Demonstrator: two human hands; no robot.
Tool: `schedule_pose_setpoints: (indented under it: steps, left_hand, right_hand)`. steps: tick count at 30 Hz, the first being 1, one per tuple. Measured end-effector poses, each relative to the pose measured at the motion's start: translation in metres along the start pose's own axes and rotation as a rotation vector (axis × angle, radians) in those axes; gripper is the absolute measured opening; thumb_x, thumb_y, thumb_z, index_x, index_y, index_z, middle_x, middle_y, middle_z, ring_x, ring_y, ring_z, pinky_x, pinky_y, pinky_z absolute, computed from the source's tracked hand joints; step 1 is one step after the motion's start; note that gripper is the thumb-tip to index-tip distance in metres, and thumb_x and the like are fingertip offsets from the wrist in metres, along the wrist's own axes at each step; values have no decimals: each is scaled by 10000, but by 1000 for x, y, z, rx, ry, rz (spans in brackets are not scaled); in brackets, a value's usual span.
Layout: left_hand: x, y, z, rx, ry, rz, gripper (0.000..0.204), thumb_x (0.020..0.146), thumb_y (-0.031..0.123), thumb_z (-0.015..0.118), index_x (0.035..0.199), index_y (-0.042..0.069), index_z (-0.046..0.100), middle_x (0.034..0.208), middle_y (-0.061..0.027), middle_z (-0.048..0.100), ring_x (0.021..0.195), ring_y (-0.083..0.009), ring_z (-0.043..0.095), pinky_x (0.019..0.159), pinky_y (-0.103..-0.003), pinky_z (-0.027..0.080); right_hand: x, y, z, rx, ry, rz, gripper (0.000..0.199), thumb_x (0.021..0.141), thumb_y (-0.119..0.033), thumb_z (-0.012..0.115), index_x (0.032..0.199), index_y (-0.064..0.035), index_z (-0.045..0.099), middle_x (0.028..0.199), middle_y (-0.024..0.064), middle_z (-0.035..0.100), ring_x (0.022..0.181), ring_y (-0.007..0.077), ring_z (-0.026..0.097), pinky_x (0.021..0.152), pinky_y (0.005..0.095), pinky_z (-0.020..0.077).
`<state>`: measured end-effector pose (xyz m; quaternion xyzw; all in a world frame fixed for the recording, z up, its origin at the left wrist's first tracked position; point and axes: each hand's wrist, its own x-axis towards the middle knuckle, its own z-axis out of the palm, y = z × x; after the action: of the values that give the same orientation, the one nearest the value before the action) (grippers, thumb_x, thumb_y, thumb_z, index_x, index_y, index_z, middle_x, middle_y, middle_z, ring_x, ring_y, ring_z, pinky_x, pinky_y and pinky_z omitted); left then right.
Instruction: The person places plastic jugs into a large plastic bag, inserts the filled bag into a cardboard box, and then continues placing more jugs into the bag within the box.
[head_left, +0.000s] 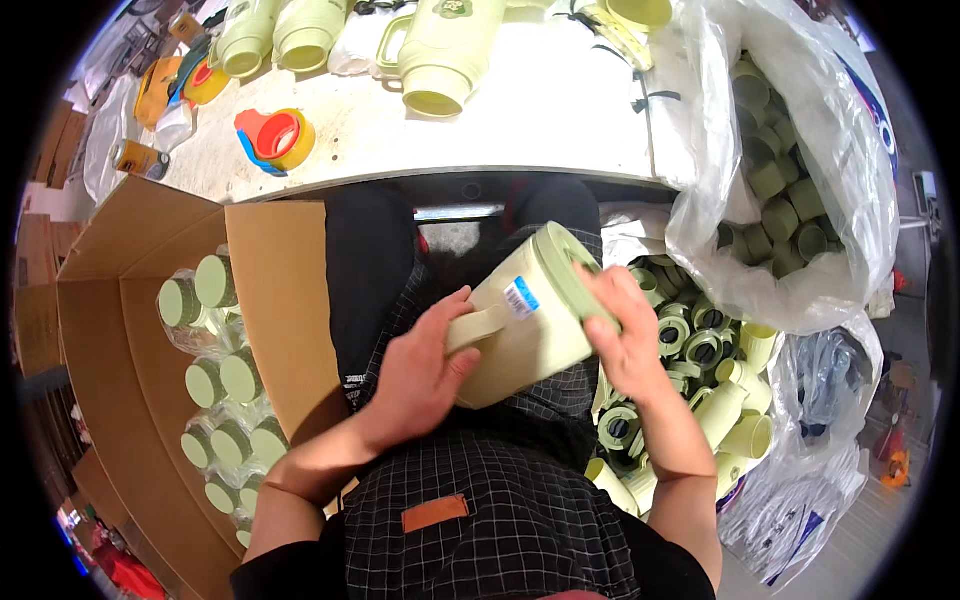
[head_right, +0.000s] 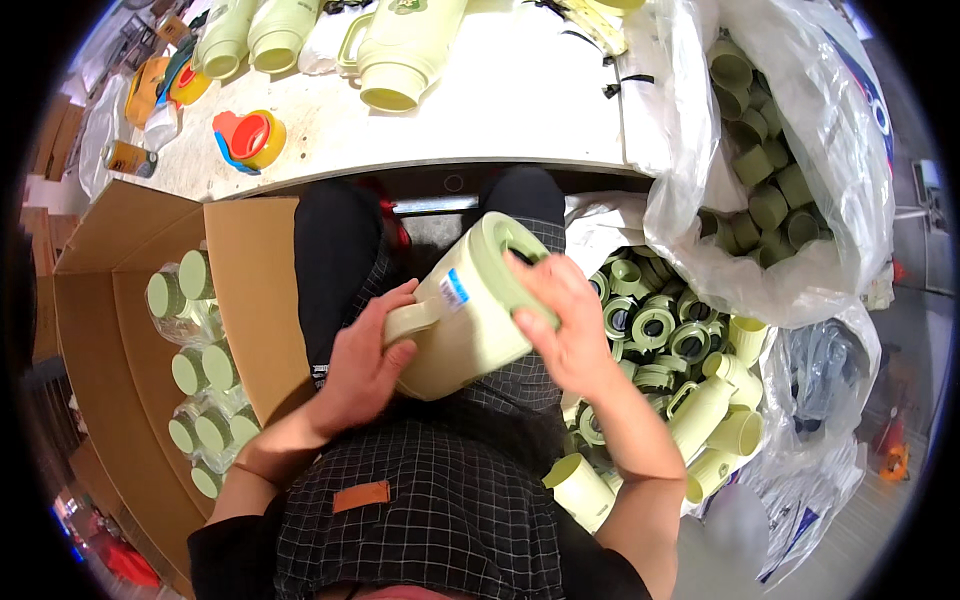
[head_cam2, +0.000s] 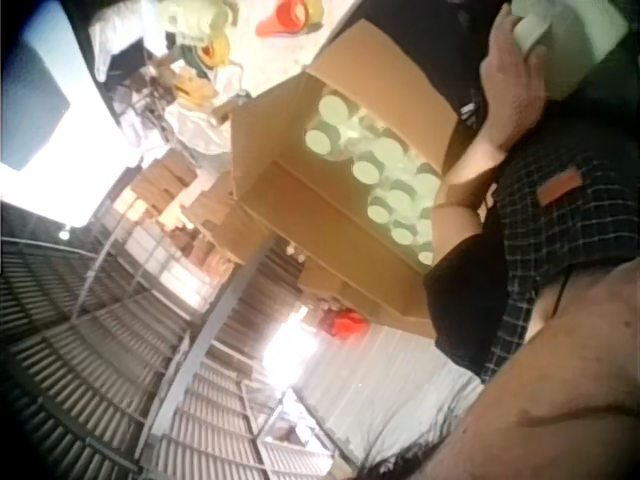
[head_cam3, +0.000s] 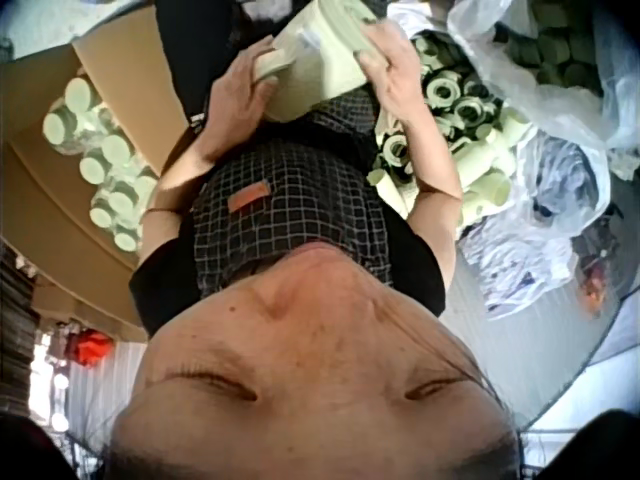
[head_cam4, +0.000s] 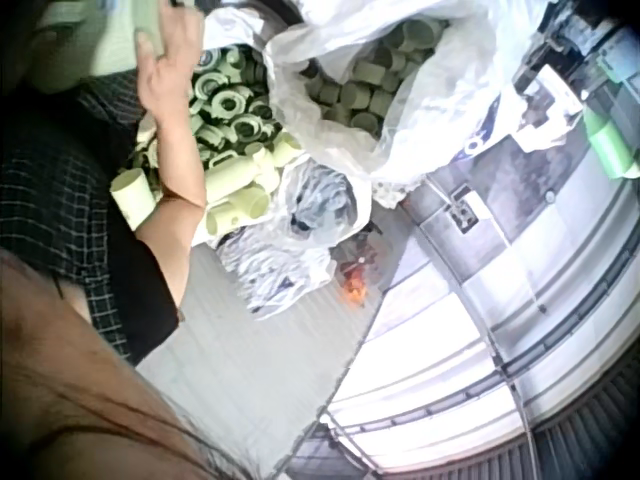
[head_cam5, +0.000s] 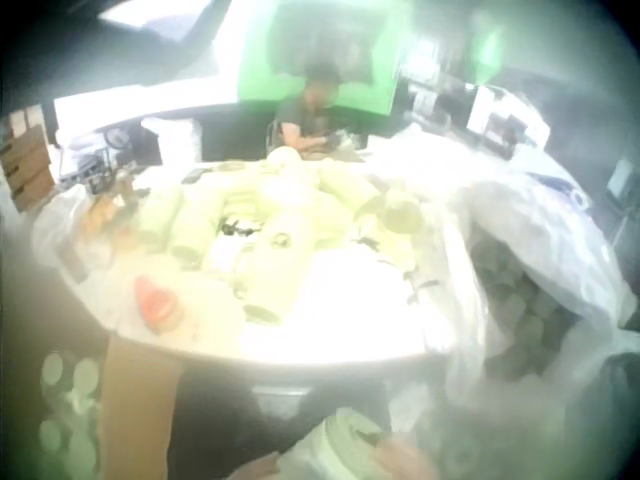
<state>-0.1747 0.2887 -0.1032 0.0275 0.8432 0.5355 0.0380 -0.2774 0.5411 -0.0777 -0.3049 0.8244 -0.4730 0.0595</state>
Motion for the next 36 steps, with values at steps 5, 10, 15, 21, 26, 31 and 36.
schedule_pose_setpoints:
  steps: [5,10,15,21,26,31,36]
  left_hand:
    - [-3,13,13,116,5,-88,658,893,217,689,1415,-9,359,1533,-296,343,1067,-447,641,857,-473,538]
    - [-14,32,33,256,-118,-66,716,831,235,765,1401,7,397,1589,-284,259,1200,-448,587,927,-471,533]
    - [13,-43,-27,-341,-47,52,317,987,163,550,1229,-37,589,1277,-193,650,1148,-293,644,968,-398,504]
    - [5,6,21,-56,79,121,241,955,91,589,1181,14,624,1260,-193,657,1088,-329,678,872,-370,547]
    - [133,-14,0,9,179,325,230,975,122,571,808,-14,652,845,-95,673,704,-178,593,635,-282,476]
    - [294,-73,40,376,352,312,137,890,133,665,840,6,652,782,-156,619,761,-341,599,723,-414,481]
    - [329,-101,35,255,180,-14,267,961,212,535,870,6,678,944,-210,682,889,-389,640,808,-447,495]
  right_hand:
    - [23,3,6,33,-3,164,375,969,-206,617,1290,-11,631,857,133,506,844,271,524,790,349,442]
    - [28,-3,7,-45,-4,348,408,964,-250,612,1279,9,616,938,202,562,928,368,572,847,412,473]
    - [11,-65,-9,-222,-181,-238,596,783,-200,765,1307,17,584,886,164,552,818,354,564,764,437,480]
    - [13,17,-4,231,-31,346,480,977,-276,582,1372,-5,552,1064,168,600,988,346,583,924,395,465]
    - [18,53,-23,147,-54,132,581,1034,-404,440,1451,1,458,1348,189,481,1260,324,420,1122,401,295]
    - [39,50,-23,137,-136,97,526,959,-280,575,1405,-15,491,1341,213,492,1243,381,439,1103,420,327]
    - [52,95,-23,698,102,500,234,963,-175,647,1099,13,676,924,67,684,893,153,639,840,296,510]
